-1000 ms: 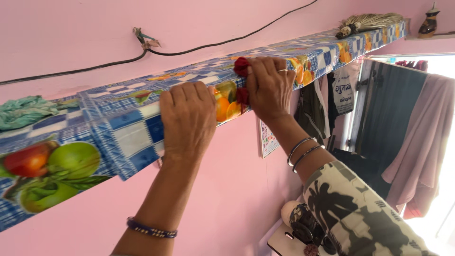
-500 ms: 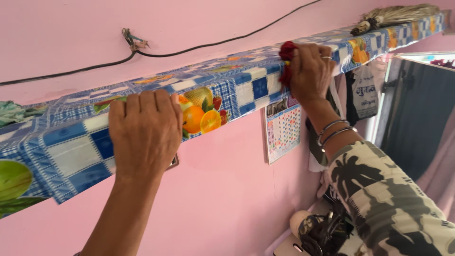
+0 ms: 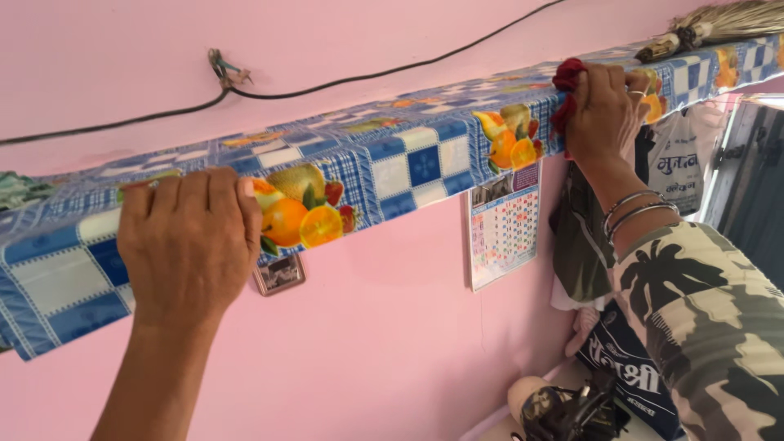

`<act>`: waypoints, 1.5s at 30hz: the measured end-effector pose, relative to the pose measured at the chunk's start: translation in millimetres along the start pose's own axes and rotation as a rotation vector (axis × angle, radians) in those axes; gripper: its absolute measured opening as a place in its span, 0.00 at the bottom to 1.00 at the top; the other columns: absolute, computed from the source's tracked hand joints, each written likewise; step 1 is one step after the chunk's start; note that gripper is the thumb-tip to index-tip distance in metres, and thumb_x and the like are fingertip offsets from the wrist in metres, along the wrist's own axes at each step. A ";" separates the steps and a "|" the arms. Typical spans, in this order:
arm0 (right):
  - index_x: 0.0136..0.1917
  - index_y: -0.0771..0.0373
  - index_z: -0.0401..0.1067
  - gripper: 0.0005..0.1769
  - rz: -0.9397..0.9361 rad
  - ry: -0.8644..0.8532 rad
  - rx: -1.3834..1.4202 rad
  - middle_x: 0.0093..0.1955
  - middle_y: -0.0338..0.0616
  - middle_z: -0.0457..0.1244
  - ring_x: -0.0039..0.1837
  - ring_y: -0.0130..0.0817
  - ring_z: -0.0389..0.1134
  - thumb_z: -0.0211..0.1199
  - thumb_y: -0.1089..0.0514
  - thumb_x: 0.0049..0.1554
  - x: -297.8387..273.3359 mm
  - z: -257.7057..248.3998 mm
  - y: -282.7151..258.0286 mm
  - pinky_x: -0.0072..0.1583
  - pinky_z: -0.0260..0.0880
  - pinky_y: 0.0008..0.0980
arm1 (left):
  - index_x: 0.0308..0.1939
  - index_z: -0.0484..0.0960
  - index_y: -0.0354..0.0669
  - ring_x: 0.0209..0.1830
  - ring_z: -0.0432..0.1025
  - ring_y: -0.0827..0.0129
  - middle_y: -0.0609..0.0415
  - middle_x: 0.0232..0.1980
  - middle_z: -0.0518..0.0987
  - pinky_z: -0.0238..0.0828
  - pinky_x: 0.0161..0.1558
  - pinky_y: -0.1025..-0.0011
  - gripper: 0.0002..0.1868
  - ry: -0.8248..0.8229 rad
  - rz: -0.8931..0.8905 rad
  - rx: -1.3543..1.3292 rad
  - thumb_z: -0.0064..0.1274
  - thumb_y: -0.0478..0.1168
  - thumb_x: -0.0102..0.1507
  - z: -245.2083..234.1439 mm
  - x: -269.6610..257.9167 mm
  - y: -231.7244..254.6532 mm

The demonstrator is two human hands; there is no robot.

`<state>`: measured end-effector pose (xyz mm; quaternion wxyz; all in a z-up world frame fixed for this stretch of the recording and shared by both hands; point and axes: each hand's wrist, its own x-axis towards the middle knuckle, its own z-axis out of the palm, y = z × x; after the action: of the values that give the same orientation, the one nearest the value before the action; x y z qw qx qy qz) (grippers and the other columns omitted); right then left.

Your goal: The person wipes a long shelf covered with a blue and white checkered fruit-patterned mat using a red cloth and a light blue cloth. They move along the shelf, wiping the top surface and edges, then switch cloths to continue cleaning different sections.

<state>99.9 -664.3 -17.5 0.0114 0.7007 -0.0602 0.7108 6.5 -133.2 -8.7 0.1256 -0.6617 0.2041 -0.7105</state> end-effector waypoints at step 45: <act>0.62 0.50 0.73 0.14 0.148 -0.061 0.145 0.61 0.36 0.66 0.63 0.47 0.59 0.50 0.50 0.70 11.8 -38.0 -57.4 0.61 0.57 0.60 | 0.55 0.80 0.27 0.58 0.74 0.42 0.32 0.53 0.81 0.67 0.59 0.51 0.26 -0.142 -0.102 -0.329 0.45 0.50 0.68 112.7 168.4 261.2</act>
<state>67.7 -604.2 -2.2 -0.0938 0.7145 -0.0605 0.6907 78.7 -453.8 26.5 -0.0062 -0.7311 0.2744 -0.6246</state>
